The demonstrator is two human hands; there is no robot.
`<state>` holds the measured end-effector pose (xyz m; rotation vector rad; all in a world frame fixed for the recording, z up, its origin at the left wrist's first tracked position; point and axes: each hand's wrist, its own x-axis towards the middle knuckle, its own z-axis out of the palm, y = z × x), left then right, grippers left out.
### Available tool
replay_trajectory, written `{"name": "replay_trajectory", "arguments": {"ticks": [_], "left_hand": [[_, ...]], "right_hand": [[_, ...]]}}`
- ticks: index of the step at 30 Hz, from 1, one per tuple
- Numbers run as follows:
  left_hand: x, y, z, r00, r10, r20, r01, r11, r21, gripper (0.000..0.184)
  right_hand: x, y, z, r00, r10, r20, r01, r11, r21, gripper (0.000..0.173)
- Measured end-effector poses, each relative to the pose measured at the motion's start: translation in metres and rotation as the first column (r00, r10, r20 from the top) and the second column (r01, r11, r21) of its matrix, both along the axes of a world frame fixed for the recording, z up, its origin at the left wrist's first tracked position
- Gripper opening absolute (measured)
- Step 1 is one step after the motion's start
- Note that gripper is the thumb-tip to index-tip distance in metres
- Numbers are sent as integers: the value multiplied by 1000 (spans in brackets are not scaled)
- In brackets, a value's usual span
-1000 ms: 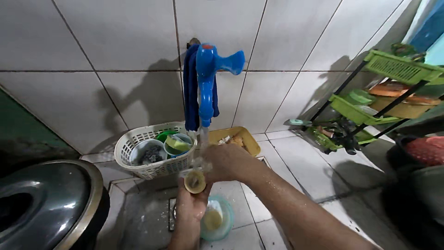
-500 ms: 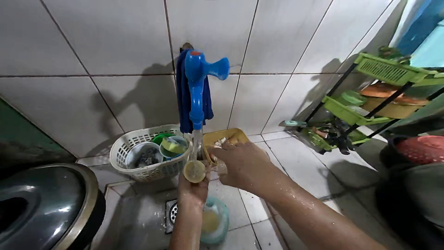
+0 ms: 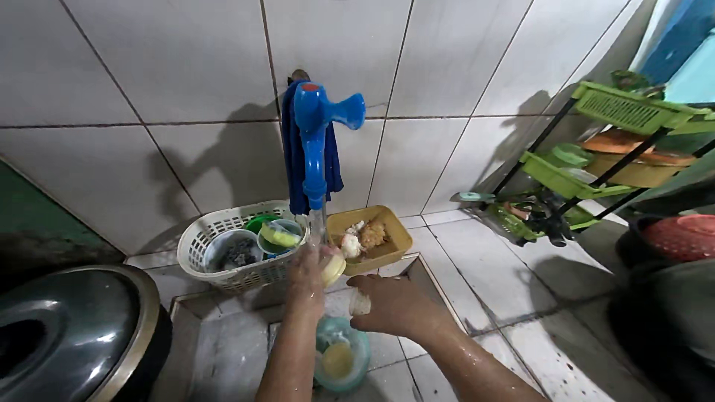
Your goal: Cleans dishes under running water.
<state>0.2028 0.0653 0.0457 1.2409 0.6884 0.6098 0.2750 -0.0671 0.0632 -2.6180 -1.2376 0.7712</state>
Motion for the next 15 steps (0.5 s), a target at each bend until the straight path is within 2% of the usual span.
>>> {"name": "replay_trajectory", "arguments": {"ticks": [2,3,5,7,10,15], "left_hand": [[-5,2,1,998,41,37,-37,993,-115,56],[-9,2,0,994,89,68,-72,972,-223,60],[-17,6,-8,957,242,158,-151,886,-438,60],[-29,11,-23,912,351,211,-169,792,-586,56],[-49,10,-48,876,437,202,-172,675,-718,32],[-76,7,-68,866,466,181,-139,572,-808,38]], "right_hand": [[-1,4,-7,995,-53,-87,60,995,82,67],[-1,7,-11,985,-98,-143,119,982,146,69],[-3,13,-19,955,-151,-254,225,929,295,70],[-6,23,-25,944,-64,-323,213,866,452,67],[-12,44,-21,922,91,-377,182,756,628,64],[-9,66,-14,808,69,-585,449,571,687,58]]}}
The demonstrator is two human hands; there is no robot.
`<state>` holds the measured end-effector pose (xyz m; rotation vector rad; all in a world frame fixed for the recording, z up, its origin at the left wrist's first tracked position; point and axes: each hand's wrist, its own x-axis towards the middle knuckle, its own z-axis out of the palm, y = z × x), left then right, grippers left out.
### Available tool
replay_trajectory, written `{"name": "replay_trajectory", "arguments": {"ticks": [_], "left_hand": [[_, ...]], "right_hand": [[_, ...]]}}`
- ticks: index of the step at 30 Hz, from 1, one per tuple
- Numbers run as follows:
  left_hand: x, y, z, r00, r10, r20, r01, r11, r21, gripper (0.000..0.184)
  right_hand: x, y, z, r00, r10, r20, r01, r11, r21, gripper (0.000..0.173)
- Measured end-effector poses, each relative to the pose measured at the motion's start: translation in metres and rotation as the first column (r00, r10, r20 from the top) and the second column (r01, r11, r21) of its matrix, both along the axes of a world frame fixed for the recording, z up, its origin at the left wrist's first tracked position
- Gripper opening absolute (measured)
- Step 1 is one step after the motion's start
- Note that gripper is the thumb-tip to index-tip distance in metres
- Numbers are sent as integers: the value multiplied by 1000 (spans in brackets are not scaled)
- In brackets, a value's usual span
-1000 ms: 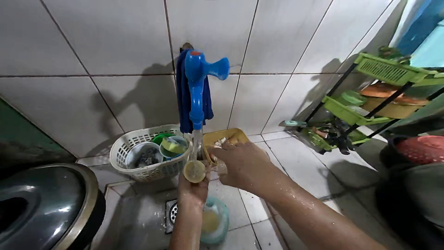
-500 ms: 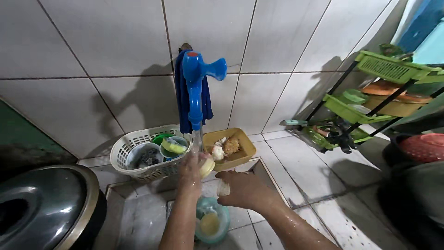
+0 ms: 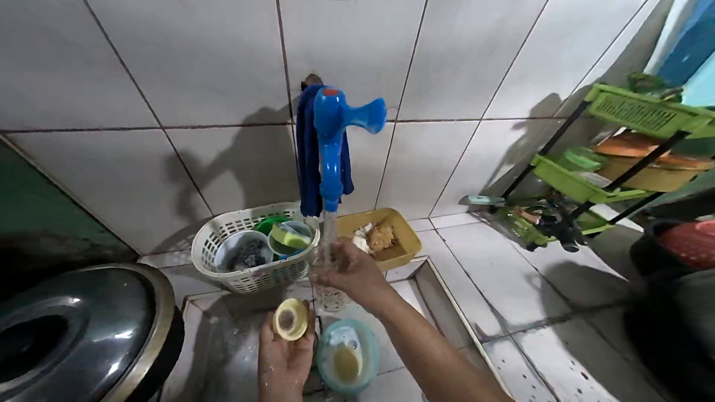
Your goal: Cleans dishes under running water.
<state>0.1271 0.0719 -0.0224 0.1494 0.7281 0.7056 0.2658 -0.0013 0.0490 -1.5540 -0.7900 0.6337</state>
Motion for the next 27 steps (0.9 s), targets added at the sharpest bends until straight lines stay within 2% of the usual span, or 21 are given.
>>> {"name": "replay_trajectory", "arguments": {"ticks": [2,5,8,11,14,16,17,18,20,22,24,27], "left_hand": [[-9,1,-6,1000,-10,-1,10,1000,-30,40],[-18,0,-15,999,-29,23,30,999,-40,41],[-22,-2,-19,1000,-28,14,28,999,-33,40],[-23,-8,-17,999,-36,-36,34,998,-54,37],[-22,-10,-20,997,-57,-58,54,997,-46,40],[-22,-13,-21,995,-54,-81,50,998,-49,40],[-21,-12,-20,996,-52,-76,49,998,-42,40],[-21,-11,-19,996,-49,-69,47,998,-39,40],[-22,-12,-17,996,-43,-72,40,999,-35,40],[-21,-11,-15,994,-36,-104,35,999,-7,37],[-22,-10,-15,992,-16,-123,18,1000,16,38],[-24,-11,-16,990,7,-143,-7,1000,5,38]], "right_hand": [[-2,2,6,999,-14,-45,18,997,73,53],[-3,5,4,995,-71,70,66,995,74,63],[-8,1,9,999,-35,26,30,987,159,59],[-12,-1,1,987,-102,124,86,989,124,62],[-13,1,-2,993,-117,-35,122,968,218,57],[-14,5,-12,968,-212,-134,237,948,213,55],[-15,8,-15,938,-249,-241,300,931,208,52],[-18,9,-17,883,-264,-387,359,913,196,46],[-25,12,-29,703,-248,-666,437,890,130,33],[-31,18,-44,474,-189,-860,478,875,71,44],[-39,24,-59,316,-135,-939,502,864,45,51],[-48,30,-65,194,-83,-977,544,838,37,52]]}}
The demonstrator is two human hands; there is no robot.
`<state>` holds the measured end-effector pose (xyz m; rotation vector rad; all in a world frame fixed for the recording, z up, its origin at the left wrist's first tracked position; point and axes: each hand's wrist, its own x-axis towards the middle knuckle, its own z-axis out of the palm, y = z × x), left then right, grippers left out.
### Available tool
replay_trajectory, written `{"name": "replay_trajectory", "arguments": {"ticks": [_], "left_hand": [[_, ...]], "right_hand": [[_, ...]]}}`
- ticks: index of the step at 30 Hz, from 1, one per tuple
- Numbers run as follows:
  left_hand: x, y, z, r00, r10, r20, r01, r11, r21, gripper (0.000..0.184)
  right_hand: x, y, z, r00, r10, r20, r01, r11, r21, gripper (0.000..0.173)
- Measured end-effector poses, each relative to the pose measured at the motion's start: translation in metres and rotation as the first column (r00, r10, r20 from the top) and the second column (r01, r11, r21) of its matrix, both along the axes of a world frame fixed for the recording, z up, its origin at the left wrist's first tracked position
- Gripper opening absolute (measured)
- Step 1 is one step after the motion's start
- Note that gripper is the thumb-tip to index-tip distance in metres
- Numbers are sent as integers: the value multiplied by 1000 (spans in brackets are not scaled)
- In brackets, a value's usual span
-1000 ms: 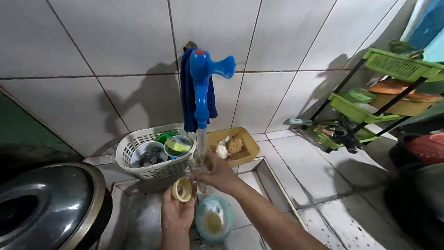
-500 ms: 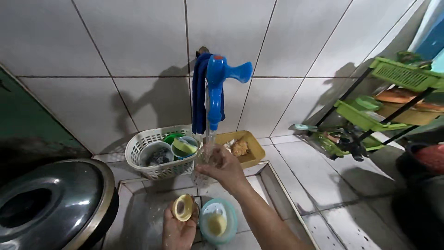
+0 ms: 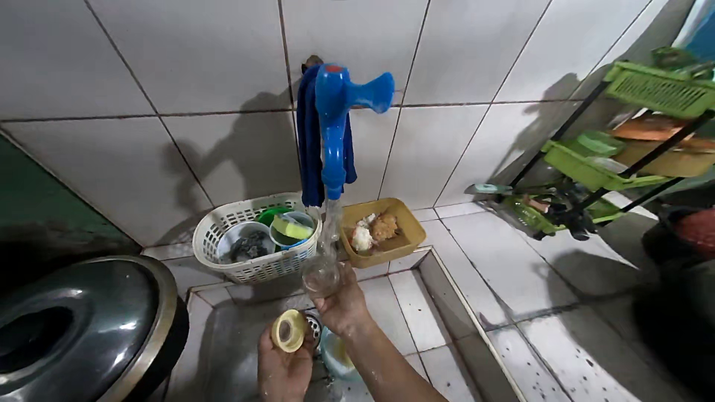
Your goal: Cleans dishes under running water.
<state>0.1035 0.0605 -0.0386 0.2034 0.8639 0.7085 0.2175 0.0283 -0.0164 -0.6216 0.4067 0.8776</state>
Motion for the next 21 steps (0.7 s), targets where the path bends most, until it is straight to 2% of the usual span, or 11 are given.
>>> {"name": "replay_trajectory", "arguments": {"ticks": [2,4,7,9,10,12,14,18,21], "left_hand": [[-2,0,-1,1000,-16,-27,15,1000,-11,38],[-3,0,-2,999,-31,-37,30,999,-14,37],[-3,-1,-3,999,-27,-21,26,1000,-17,36],[-3,-1,-3,1000,-28,-12,28,999,-19,37],[-3,-1,-3,999,-35,-2,35,999,-18,37],[-3,-1,-4,999,-43,27,44,999,-20,38],[-2,1,-5,997,-45,68,47,999,-20,40],[14,1,10,997,-31,69,32,999,-8,40],[34,0,26,997,-72,8,72,997,3,42]], "right_hand": [[-1,3,4,998,-28,-63,31,999,41,50],[3,5,9,999,-10,-44,13,998,65,52],[10,3,20,990,66,126,-76,994,74,46],[14,0,29,947,150,285,-157,988,4,38],[16,0,32,904,195,380,-192,980,-45,35],[18,-4,37,723,298,623,-230,955,-189,33],[23,-2,42,570,336,750,-222,942,-253,45],[32,-5,55,431,416,801,-157,909,-387,53],[38,-13,65,322,488,811,-143,872,-468,77]]}}
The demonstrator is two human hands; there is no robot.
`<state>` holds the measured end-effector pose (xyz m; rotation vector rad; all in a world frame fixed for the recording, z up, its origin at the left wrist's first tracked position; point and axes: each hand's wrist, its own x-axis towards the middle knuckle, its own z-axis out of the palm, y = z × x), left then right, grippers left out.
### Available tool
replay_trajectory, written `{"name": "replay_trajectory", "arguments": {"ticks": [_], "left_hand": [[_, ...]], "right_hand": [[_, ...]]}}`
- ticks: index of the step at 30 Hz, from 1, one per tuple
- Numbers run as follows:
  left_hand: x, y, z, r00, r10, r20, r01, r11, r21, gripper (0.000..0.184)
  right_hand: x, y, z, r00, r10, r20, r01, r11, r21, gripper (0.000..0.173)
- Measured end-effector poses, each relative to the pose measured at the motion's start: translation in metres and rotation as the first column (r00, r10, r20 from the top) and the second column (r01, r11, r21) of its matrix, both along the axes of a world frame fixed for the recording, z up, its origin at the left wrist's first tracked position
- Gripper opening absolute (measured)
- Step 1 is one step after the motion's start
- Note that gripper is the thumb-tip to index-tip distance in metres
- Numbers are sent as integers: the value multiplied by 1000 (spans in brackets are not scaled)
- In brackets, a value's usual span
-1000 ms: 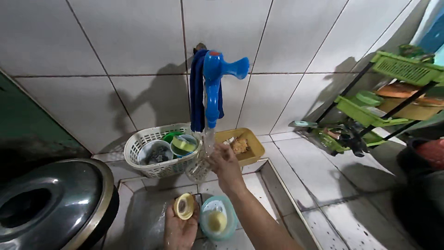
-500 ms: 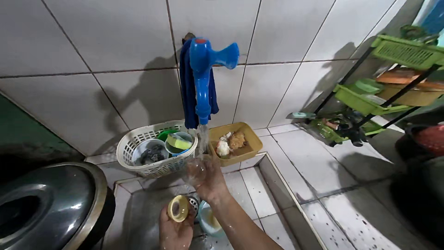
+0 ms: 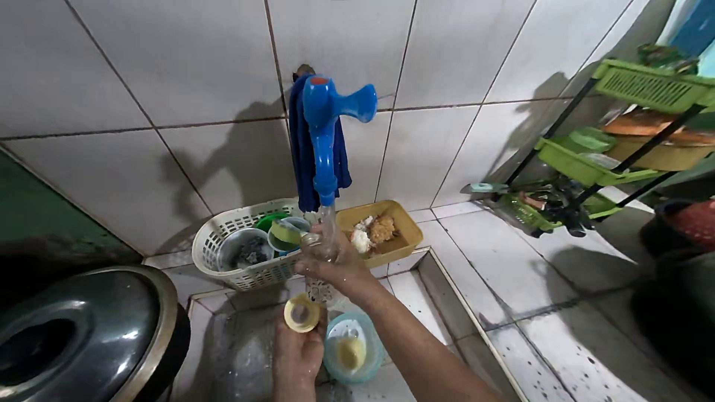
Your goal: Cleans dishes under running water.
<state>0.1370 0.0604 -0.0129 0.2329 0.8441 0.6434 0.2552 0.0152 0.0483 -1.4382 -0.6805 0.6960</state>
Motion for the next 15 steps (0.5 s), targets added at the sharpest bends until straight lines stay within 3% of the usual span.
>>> {"name": "replay_trajectory", "arguments": {"ticks": [2,5,8,11,13,15], "left_hand": [[12,-2,7,998,-67,-4,67,998,20,49],[27,-4,15,989,-144,33,142,988,56,52],[39,-6,21,984,-174,40,171,983,65,50],[47,-7,23,987,-146,70,145,989,22,48],[50,-7,21,991,-115,73,115,993,12,45],[51,-9,15,991,-100,90,99,995,16,39]], "right_hand": [[3,-8,10,996,37,83,-31,997,-74,84],[14,-16,19,963,108,248,-68,984,-166,79],[24,-24,30,867,226,444,-112,957,-269,78],[29,-26,53,604,492,627,-97,826,-555,77],[25,-25,68,405,663,629,23,680,-733,79],[16,-27,80,305,756,580,133,569,-812,81]]}}
